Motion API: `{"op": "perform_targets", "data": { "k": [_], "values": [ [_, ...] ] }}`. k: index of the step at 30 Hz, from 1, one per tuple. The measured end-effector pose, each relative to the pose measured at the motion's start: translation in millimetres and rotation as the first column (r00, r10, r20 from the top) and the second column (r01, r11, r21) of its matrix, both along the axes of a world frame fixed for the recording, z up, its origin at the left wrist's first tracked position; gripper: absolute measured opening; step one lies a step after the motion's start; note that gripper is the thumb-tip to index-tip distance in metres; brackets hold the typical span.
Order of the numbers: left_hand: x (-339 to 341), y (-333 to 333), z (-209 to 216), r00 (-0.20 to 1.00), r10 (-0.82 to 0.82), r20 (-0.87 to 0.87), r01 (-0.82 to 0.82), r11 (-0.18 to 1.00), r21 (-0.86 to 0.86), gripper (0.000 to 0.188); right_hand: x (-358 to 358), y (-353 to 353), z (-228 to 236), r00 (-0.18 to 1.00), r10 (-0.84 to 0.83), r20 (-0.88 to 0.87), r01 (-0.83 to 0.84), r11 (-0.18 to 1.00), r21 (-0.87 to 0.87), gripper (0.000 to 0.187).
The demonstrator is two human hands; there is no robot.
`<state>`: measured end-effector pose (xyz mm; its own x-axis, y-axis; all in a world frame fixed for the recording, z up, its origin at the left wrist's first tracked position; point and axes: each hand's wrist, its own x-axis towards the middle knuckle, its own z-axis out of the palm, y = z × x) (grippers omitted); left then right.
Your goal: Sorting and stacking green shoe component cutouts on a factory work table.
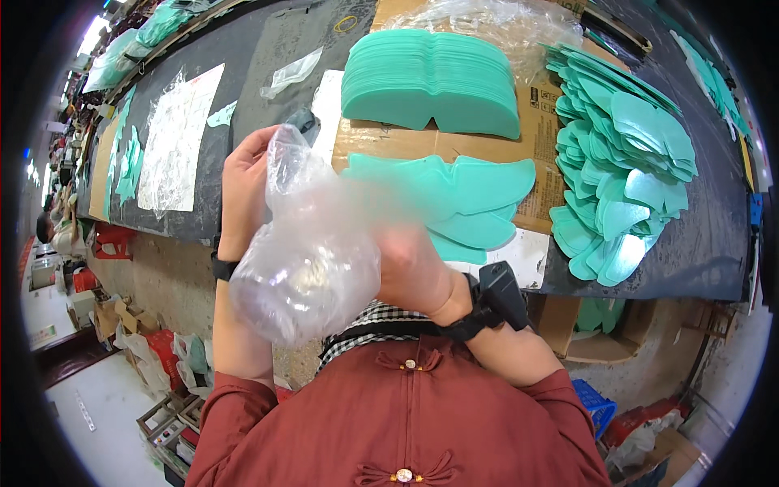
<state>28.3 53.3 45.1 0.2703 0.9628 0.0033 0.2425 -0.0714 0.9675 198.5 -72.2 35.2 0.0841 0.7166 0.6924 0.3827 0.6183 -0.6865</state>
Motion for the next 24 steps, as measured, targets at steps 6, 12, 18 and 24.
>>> {"op": "perform_targets", "data": {
  "k": [6,12,18,24],
  "values": [
    [17.7,33.3,-47.6,0.993,-0.059,-0.104,0.059,0.998,0.003,0.045,46.7,-24.3,-2.2,0.988,0.151,-0.007,-0.149,0.965,-0.215,0.042],
    [69.6,33.9,-53.3,0.867,0.023,-0.498,0.111,0.965,0.237,0.073,124.2,-83.5,-88.2,0.932,-0.292,-0.215,0.158,0.861,-0.483,0.057],
    [75.6,35.8,-58.4,0.842,0.145,-0.520,0.126,0.883,0.451,0.067,159.5,-52.0,-51.6,0.689,-0.651,0.319,0.696,0.717,-0.041,0.070],
    [58.3,30.2,-36.0,0.844,0.209,-0.493,0.101,0.842,0.530,0.044,155.1,-42.2,-29.9,0.700,-0.713,-0.044,0.698,0.695,-0.173,0.075]
  ]
}}
